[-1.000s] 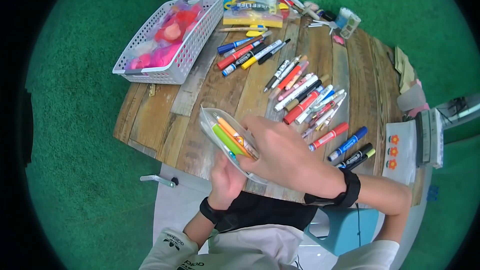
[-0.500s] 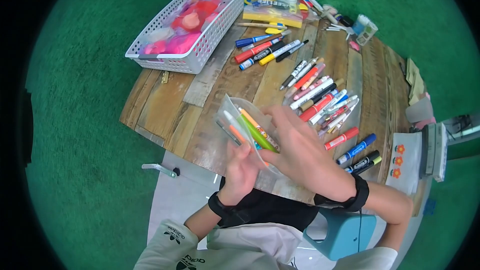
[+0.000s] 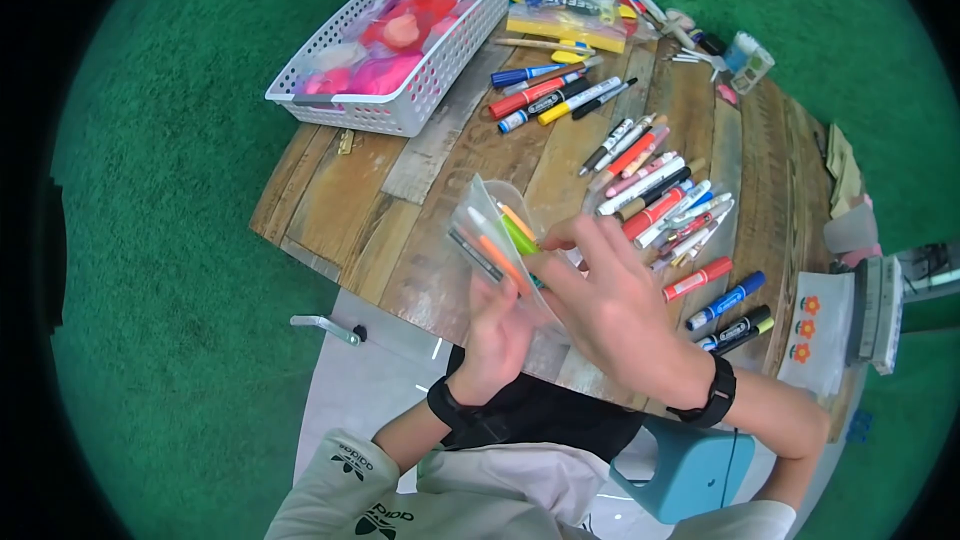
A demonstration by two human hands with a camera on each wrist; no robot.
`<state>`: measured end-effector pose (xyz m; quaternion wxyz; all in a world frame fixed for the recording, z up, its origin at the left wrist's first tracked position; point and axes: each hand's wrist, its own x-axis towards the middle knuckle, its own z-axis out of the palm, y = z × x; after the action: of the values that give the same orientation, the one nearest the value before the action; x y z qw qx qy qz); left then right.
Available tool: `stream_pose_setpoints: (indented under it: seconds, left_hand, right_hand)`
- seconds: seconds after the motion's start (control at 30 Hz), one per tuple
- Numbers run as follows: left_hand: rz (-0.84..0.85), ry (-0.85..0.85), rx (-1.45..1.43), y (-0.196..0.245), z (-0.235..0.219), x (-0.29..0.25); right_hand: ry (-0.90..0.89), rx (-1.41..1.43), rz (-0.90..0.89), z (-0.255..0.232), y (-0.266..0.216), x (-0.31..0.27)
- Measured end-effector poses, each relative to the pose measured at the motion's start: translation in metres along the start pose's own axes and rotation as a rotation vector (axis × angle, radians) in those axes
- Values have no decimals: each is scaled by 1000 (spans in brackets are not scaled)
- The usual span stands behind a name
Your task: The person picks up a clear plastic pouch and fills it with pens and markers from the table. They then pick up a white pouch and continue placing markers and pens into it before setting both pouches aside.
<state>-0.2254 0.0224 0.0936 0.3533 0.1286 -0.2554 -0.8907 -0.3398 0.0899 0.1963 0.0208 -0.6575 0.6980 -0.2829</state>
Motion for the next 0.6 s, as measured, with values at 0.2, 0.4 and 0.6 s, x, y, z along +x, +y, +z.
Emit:
stream_pose_setpoints:
  seconds: [0.2,0.4,0.6]
  left_hand:
    - [-60,10,-77,0,-3,1]
    - [-58,32,-65,2,3,1]
    - [-78,13,-68,-1,-6,0]
  right_hand:
    - [-24,-32,-73,-1,-2,-1]
    - [-97,70,-51,-8,1,1]
    - [-110,62,-77,-9,2,3]
